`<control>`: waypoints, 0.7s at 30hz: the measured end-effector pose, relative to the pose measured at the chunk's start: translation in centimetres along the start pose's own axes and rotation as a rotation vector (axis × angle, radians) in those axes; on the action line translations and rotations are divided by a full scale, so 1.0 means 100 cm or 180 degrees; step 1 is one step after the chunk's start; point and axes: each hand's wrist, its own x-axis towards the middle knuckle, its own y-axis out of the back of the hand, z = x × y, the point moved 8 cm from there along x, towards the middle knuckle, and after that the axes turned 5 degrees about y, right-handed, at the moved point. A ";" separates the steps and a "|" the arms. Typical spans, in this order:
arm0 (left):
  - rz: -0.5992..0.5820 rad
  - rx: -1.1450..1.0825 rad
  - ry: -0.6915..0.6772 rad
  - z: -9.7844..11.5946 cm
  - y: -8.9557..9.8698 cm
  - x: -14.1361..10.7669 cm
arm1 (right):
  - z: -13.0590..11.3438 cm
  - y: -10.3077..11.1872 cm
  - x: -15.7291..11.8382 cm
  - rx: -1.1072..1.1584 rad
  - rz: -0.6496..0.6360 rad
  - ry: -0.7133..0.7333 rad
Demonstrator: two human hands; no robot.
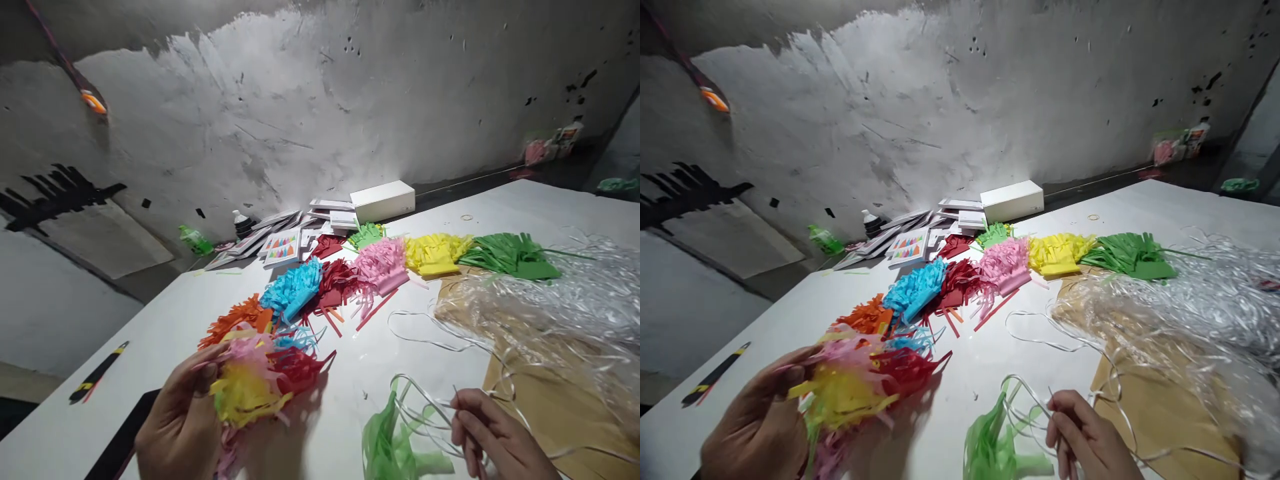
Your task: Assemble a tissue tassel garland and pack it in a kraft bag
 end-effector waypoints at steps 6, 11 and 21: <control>-0.1554 0.0680 -0.0692 -0.019 -0.068 -0.005 | -0.006 -0.013 -0.003 -0.0238 -0.0402 0.0176; -0.2079 0.0876 -0.1147 -0.031 -0.098 -0.035 | -0.001 -0.003 -0.013 -0.0282 -0.0266 0.0134; -0.2176 0.1422 -0.1682 -0.041 -0.109 -0.058 | 0.002 -0.012 -0.020 -0.0415 -0.0489 0.0120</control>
